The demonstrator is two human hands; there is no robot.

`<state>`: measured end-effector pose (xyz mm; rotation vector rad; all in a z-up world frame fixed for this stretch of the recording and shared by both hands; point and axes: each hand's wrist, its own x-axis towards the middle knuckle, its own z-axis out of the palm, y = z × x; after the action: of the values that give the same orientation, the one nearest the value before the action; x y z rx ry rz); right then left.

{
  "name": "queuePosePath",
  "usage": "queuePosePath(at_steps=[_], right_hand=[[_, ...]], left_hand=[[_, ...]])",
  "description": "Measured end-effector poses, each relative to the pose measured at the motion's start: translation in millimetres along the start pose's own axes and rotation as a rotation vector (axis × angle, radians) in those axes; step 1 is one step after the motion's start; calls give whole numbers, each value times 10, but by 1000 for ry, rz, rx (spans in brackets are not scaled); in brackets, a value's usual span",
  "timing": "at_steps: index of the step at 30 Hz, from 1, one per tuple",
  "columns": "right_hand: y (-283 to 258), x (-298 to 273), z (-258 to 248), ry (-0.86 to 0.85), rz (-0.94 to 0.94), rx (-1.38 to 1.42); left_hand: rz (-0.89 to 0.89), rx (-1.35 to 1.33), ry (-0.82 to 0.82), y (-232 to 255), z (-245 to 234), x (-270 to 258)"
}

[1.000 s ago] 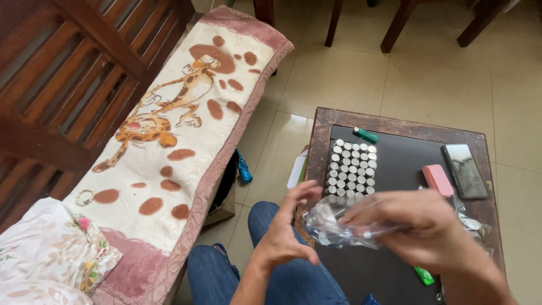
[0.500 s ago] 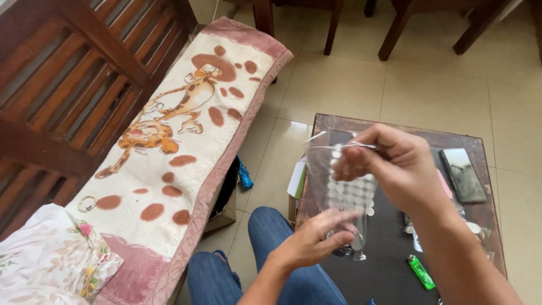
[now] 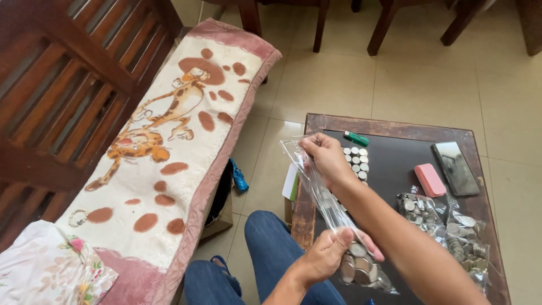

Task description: The person is manually grouping coins, placing them into small plastic bags, and then using a lighter to melt and seal the plastic opening.

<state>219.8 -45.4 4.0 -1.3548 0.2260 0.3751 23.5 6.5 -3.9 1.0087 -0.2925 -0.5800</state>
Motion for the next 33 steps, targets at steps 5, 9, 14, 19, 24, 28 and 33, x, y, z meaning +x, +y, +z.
queuePosePath(at_steps=[5,9,14,19,24,28,33], right_hand=[[343,510,-266,41,-11,218],[337,604,-520,57,64,360],[485,781,-996,88,66,461],[202,362,-1063,179,-147,-4],[-452,-644,-646,-97,-1301,-837],[36,-885,-468,-971,-970,-1410],[419,-1121,-897,-1060,-244,-1470]], left_hand=[[-28,123,172,-64,-131,29],[-18,-180,276,-245,-215,27],[38,-326,520,-318,-261,68],[-11,-144,694,-369,-365,186],[-185,122,771,-200,-572,204],[-256,203,649,-233,-630,-6],[-464,403,328,-237,-701,-382]])
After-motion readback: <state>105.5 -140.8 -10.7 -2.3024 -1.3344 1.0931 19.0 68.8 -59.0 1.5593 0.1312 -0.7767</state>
